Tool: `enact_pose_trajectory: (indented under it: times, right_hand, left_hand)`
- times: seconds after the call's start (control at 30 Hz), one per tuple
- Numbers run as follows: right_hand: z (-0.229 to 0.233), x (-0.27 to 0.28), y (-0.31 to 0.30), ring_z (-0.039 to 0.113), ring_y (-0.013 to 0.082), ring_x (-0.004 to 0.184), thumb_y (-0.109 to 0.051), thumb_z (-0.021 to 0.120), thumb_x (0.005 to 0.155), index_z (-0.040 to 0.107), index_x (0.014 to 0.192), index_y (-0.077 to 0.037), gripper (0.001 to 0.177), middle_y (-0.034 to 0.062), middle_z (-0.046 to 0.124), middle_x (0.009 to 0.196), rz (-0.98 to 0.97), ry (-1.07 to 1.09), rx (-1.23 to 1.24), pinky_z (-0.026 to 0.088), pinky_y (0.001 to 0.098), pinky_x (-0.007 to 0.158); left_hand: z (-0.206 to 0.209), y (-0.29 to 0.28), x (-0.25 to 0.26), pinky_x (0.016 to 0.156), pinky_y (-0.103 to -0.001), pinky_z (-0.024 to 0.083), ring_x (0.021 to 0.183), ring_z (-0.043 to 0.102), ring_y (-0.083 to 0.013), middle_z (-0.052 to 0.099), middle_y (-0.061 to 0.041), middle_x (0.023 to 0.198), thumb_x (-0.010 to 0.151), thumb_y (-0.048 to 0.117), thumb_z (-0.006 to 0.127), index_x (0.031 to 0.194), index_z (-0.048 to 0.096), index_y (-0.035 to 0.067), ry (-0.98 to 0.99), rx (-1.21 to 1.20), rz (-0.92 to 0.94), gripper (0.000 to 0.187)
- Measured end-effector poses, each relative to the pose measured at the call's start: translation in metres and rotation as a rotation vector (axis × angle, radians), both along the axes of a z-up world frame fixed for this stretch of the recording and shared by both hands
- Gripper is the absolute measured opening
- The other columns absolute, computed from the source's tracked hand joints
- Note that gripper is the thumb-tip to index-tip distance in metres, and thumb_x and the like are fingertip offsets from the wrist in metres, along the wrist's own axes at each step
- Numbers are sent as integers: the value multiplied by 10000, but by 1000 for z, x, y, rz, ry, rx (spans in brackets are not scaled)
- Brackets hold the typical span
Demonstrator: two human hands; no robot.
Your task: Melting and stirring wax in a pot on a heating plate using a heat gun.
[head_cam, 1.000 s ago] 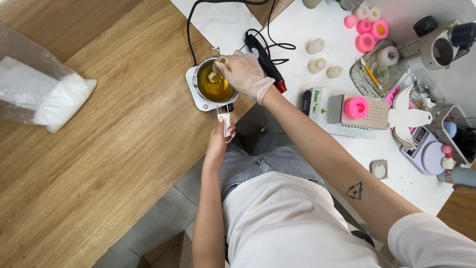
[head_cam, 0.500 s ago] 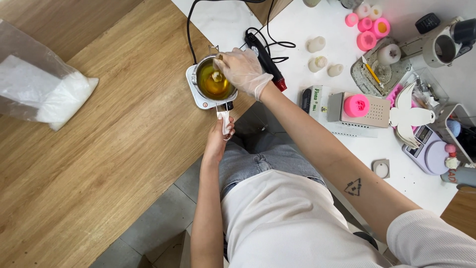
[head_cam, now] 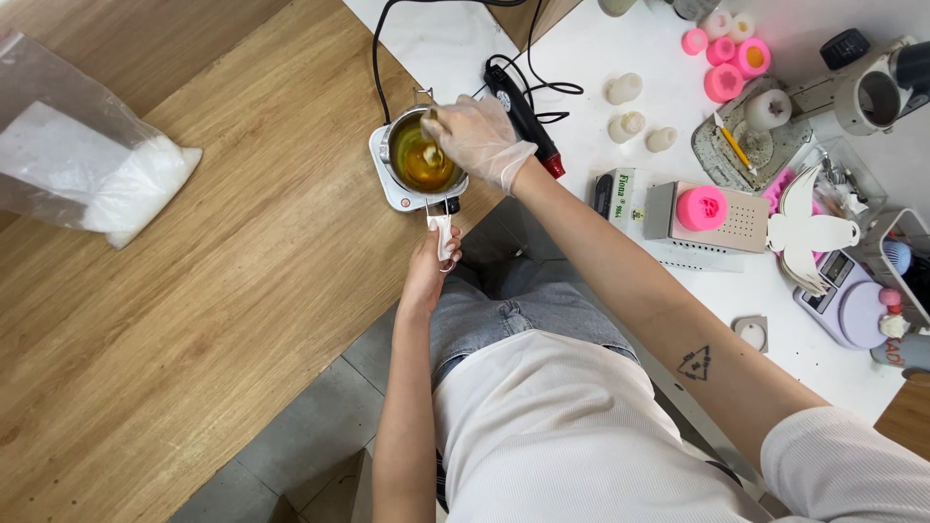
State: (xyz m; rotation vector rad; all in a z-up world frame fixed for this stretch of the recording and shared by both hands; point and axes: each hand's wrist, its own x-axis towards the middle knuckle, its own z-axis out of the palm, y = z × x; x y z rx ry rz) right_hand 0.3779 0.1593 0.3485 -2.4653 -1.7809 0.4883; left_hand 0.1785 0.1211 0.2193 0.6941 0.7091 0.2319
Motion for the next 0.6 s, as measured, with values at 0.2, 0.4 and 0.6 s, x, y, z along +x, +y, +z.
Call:
enact_pose_trajectory:
  times: [0.2, 0.4, 0.6]
  right_hand:
    - [14, -7, 3, 587, 173, 944, -457, 287, 1115, 736, 1015, -261, 501, 47, 662, 863, -32, 17, -108, 417, 391, 828]
    - [9, -5, 1, 592, 193, 974, -435, 311, 1099, 728, 1045, -254, 458, 45, 682, 909, -3, 32, -6, 438, 409, 858]
    - [5, -1, -5, 601, 216, 982, -448, 356, 1085, 724, 1043, -249, 420, 50, 693, 902, -35, 19, 68, 426, 425, 853]
  left_hand:
    - [-3, -1, 2, 623, -249, 387, 694, 465, -101, 479, 35, 763, 1120, 427, 312, 1077, 619, 59, -7, -9, 8, 481]
    - [-7, -2, 3, 633, -250, 402, 698, 471, -103, 483, 32, 765, 1117, 432, 317, 1074, 614, 58, -4, -33, 17, 479]
    - [-5, -2, 1, 647, -251, 414, 705, 466, -102, 485, 34, 774, 1116, 441, 316, 1080, 617, 59, 0, -23, 18, 488]
